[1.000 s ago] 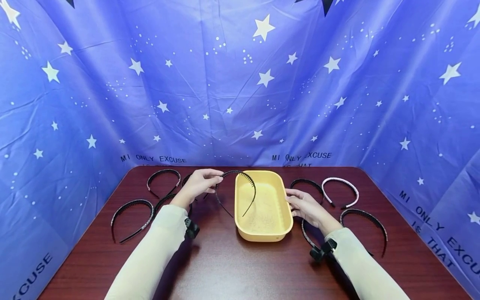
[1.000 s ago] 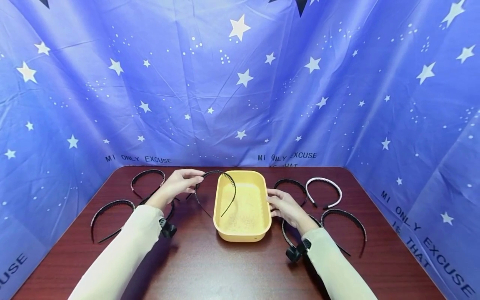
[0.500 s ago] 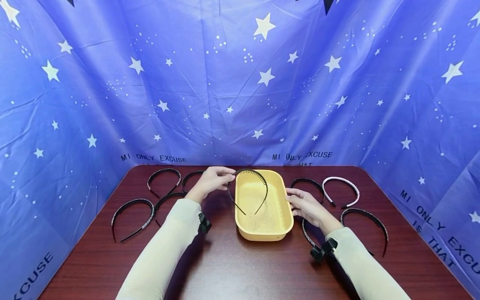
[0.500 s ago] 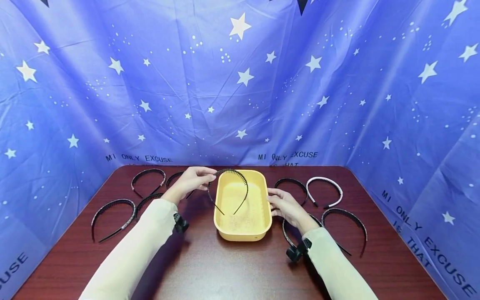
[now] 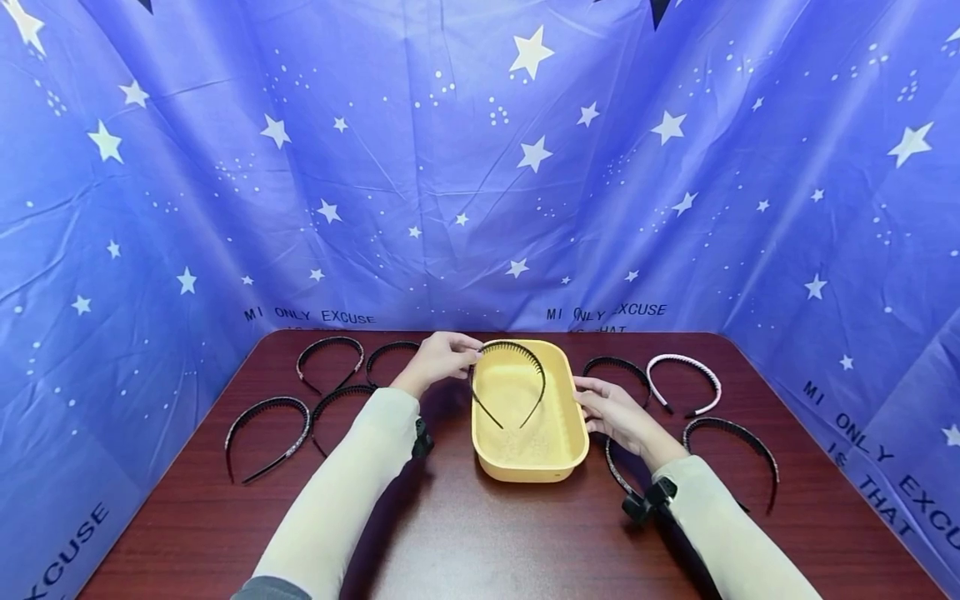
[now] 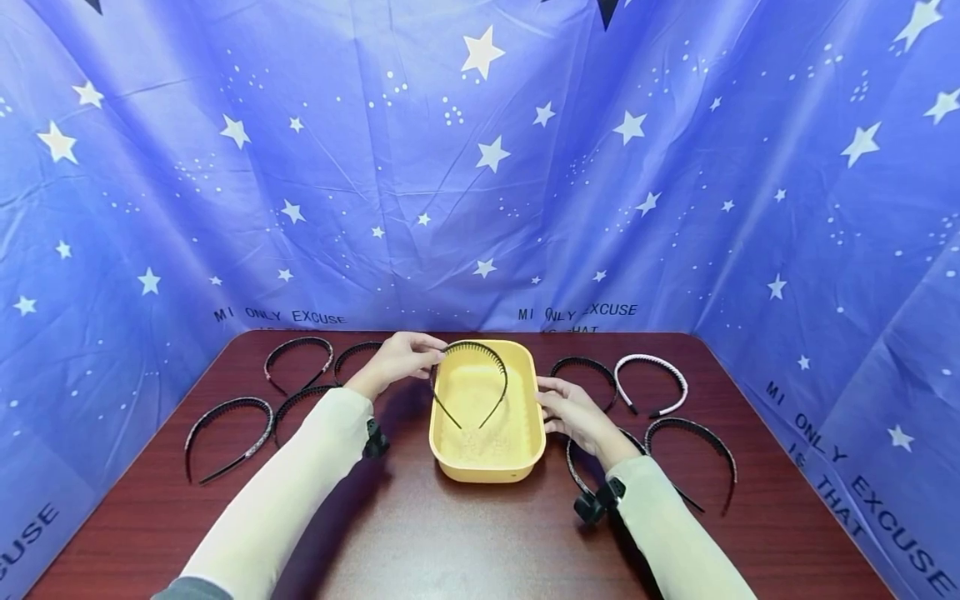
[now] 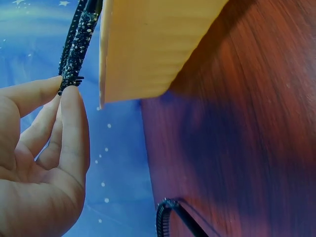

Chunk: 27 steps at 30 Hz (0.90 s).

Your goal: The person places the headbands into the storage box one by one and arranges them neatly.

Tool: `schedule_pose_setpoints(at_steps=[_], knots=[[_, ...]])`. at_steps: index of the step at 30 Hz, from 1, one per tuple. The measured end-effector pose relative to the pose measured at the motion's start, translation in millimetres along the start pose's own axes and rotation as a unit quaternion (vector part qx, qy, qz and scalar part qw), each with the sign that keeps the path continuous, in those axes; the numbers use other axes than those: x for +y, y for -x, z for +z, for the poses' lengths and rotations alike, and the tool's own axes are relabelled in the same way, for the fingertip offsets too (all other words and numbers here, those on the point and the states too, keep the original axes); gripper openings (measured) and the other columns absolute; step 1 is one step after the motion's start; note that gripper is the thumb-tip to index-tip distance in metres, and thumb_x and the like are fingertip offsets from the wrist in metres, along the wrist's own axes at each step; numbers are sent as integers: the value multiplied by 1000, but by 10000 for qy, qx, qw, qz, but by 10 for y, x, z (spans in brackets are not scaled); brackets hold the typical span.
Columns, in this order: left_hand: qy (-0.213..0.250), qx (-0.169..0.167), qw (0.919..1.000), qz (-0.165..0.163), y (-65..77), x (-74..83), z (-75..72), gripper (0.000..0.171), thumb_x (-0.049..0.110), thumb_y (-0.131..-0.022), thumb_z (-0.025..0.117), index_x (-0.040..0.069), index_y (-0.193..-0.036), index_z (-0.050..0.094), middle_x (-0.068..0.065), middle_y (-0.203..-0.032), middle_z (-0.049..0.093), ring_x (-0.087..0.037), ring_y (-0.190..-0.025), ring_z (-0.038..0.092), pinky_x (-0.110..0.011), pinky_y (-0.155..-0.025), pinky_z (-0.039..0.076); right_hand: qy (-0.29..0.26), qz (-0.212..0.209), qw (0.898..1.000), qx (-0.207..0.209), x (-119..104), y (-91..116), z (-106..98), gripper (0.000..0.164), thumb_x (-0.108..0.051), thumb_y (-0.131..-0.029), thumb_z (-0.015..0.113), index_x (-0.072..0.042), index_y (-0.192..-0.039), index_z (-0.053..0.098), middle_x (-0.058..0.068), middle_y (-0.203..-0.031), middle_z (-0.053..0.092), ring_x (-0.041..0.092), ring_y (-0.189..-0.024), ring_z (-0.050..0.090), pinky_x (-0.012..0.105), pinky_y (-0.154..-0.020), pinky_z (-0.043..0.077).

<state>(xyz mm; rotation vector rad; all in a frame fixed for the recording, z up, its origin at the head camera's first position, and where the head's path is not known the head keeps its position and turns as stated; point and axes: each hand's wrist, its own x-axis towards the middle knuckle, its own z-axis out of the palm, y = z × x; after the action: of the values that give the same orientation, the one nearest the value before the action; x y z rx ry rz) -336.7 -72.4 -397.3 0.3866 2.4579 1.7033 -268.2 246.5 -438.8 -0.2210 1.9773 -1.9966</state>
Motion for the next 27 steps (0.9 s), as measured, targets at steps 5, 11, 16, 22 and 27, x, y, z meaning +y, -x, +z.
schedule_pose_setpoints(at_steps=[5, 11, 16, 22, 27], knots=[[-53, -56, 9999, 70, -46, 8, 81, 25, 8, -91, 71, 0, -115, 73, -12, -100, 74, -20, -79, 72, -32, -67, 62, 2, 3, 10000, 13, 5, 2, -2, 57, -9, -105, 49, 10, -152, 24, 9, -101, 68, 13, -80, 64, 26, -65, 57], [-170, -93, 9998, 103, -65, 9, 141, 23, 7, -91, 71, -1, -112, 73, -11, -97, 74, -16, -74, 69, -31, -65, 62, 26, -23, 10000, -20, -1, 1, 0, 58, -10, -104, 51, 10, -152, 25, 6, -99, 68, 13, -80, 64, 26, -64, 57], [-237, -113, 9996, 97, -87, 35, 165, 24, 7, -91, 71, -1, -113, 73, -11, -98, 74, -17, -73, 71, -30, -65, 62, 7, -26, 10000, -14, -4, 3, -3, 58, -10, -104, 51, 10, -152, 24, 5, -98, 68, 12, -80, 64, 26, -64, 57], [-520, -187, 9984, 71, -111, 101, 202, 23, 8, -92, 71, 1, -113, 74, -9, -96, 75, -20, -80, 72, -29, -66, 61, -19, -19, 10000, 29, 9, 5, -4, 58, -10, -104, 51, 10, -152, 24, 3, -95, 68, 12, -79, 64, 25, -64, 57], [-695, -183, 9974, 94, -119, 136, 237, 24, 7, -91, 71, -1, -114, 73, -8, -95, 75, -25, -84, 73, -33, -70, 62, -6, -22, 10000, 19, 17, 4, -2, 58, -10, -104, 51, 10, -152, 24, 3, -95, 68, 11, -79, 64, 25, -64, 57]])
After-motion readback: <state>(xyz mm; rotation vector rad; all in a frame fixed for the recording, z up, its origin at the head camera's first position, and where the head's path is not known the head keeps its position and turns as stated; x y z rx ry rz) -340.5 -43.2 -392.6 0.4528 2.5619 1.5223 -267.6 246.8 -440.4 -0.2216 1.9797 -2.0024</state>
